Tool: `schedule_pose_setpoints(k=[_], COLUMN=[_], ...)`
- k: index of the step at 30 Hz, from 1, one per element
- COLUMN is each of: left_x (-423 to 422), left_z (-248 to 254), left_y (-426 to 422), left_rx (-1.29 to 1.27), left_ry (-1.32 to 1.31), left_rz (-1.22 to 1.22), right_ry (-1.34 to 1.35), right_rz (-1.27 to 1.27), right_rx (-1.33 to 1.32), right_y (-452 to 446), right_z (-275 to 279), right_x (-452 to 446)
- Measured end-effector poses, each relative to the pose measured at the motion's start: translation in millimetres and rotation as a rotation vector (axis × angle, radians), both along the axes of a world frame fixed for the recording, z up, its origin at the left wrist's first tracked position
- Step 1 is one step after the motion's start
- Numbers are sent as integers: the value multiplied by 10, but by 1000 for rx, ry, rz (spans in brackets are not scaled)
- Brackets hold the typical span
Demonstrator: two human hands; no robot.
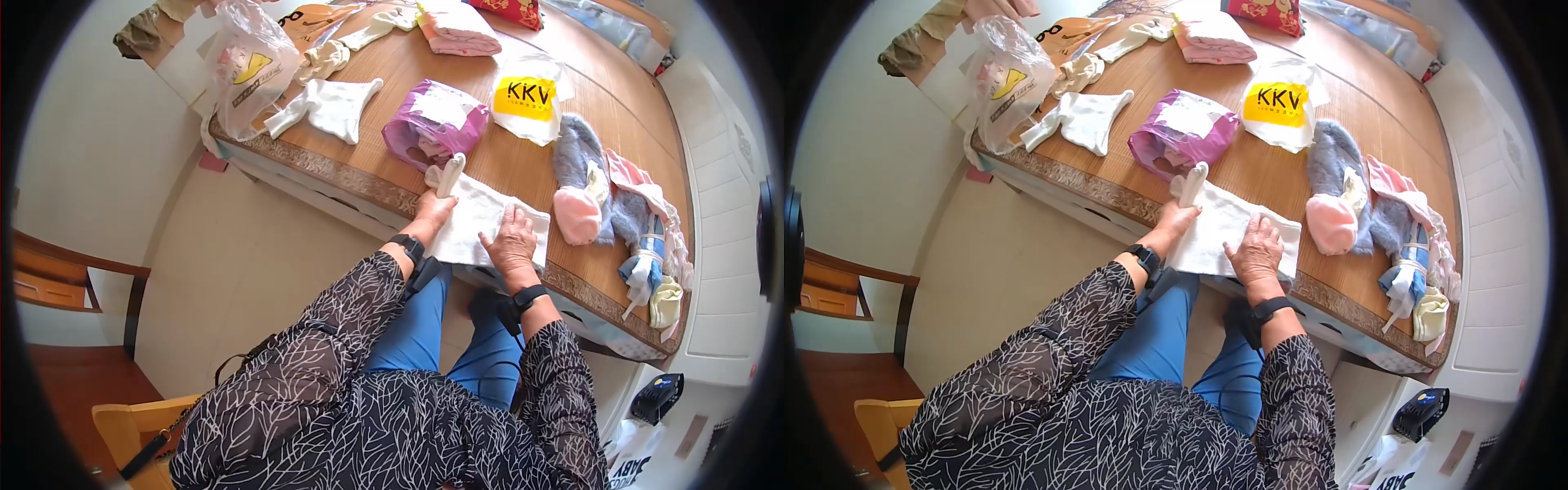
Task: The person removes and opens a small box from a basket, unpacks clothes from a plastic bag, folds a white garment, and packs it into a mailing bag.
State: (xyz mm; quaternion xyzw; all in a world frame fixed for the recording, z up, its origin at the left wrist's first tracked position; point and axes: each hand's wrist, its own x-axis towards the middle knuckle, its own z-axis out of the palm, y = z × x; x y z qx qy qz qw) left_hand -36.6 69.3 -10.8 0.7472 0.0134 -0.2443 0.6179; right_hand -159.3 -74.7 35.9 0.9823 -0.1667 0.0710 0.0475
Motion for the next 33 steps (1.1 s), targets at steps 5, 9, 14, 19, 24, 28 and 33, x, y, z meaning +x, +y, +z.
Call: schedule_pose_setpoints(k=[5,9,14,19,24,28,33], left_x=[-191,-236,-195,-196,-170,-182,-210], left_z=[-369,-344,-471,-472,-529,-494,-370], left_y=[84,184,173,208,247,262,322], left_rx=[-418,-511,-482,-442,-415,-415,-399], left_ry=[154,324,287,307,327,365,375], left_rz=[139,83,25,16,-27,-39,-67], right_ry=[-124,-189,-450,-350,-157,-156,-240], right_rz=[16,-81,-36,36,171,266,389], right_rx=[60,241,358,261,318,338,636], right_y=[-360,-622,-693,-317,83,208,-16], right_z=[-407,-256,64,219,-164,-382,-378], right_x=[-77,-245,-246,-153,-38,-80,-90])
